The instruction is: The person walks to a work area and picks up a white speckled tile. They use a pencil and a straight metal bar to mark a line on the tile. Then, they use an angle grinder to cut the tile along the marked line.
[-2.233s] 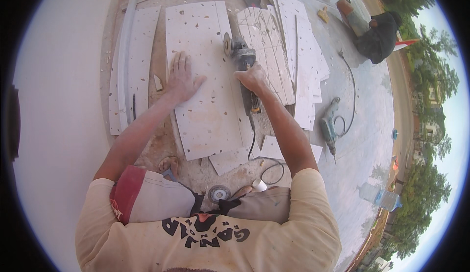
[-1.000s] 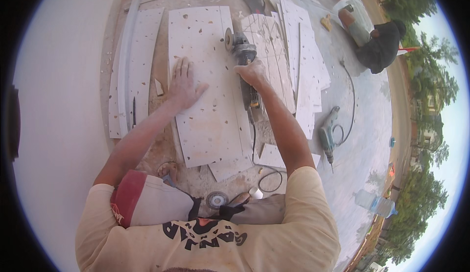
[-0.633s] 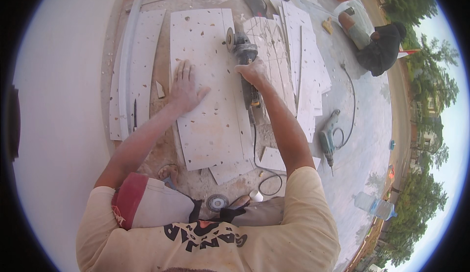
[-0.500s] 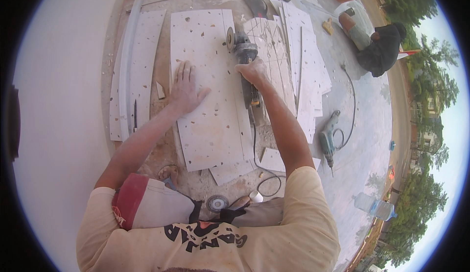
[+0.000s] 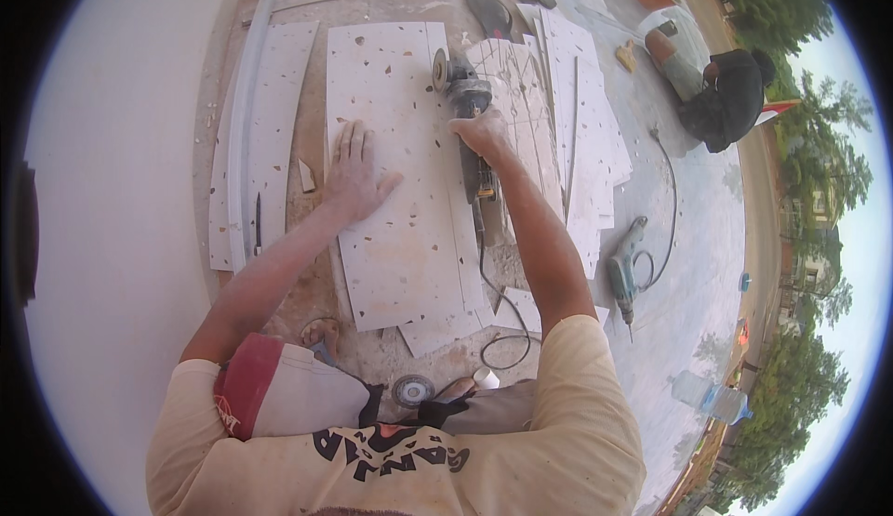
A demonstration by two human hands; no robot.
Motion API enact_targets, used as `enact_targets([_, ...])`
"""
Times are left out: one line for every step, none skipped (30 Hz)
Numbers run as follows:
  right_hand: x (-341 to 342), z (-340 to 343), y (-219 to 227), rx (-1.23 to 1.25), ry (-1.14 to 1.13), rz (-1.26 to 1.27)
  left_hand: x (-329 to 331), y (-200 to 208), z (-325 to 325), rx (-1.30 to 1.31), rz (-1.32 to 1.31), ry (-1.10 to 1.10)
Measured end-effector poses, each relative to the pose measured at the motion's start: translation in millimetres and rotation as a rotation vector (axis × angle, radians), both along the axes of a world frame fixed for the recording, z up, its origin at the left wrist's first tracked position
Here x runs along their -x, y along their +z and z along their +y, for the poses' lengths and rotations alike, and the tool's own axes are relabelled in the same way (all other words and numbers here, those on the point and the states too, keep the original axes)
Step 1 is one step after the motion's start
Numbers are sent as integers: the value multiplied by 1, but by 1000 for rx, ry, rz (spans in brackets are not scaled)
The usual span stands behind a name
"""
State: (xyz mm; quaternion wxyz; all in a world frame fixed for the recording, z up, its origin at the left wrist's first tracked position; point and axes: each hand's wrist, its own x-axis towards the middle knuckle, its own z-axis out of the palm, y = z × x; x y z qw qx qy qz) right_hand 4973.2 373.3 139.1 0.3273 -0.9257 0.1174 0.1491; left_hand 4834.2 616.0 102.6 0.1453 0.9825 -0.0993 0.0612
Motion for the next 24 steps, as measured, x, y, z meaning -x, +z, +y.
enact_targets([-1,1,0,1,7,-5,0,0,0,5,1,1])
enact_targets([-2,1,0,3,15,-10,0,0,1,3,9,4])
enact_targets([-3,1,1,5,24,-14,0,0,1,1,17,6])
enact_targets([-3,2,2,8,31,-18,0,0,0,0,25,8])
enact_targets([-4,2,3,1,31,-17,0,1,0,-6,28,8])
enact_targets([-4,3,4,-5,31,-15,1,2,0,-11,32,8])
enact_targets([-5,3,4,-12,31,-13,0,2,0,-17,35,8])
enact_targets([-6,3,4,-23,33,-26,0,2,0,-14,41,7])
enact_targets([-7,3,4,-33,35,-38,0,3,0,-11,47,6])
enact_targets([-7,4,6,-44,38,-50,-1,2,0,-8,53,5])
enact_targets([-7,4,7,-41,36,-47,-1,2,0,-2,37,6])
enact_targets([-8,5,9,-39,33,-43,0,1,0,4,21,6])
enact_targets([-9,6,10,-36,32,-38,0,1,0,10,7,8])
enact_targets([-9,8,11,-23,31,-49,0,1,1,13,8,7])
enact_targets([-10,10,12,-10,31,-59,0,0,1,16,9,6])
enact_targets([-10,10,12,4,29,-72,0,0,2,19,8,4])
enact_targets([-12,10,12,-2,34,-55,0,0,1,16,7,5])
enact_targets([-14,10,13,-8,40,-38,0,0,1,13,5,7])
enact_targets([-16,9,13,-14,46,-20,0,0,0,10,4,7])
enact_targets([-18,9,12,-29,43,-21,0,1,0,11,4,5])
enact_targets([-19,9,11,-45,40,-22,0,1,1,13,3,2])
enact_targets([-19,10,12,-60,39,-23,0,1,1,14,2,1])
enact_targets([-20,11,13,-56,43,-24,0,1,1,17,1,1])
enact_targets([-21,12,14,-53,46,-26,0,1,1,19,-1,2])
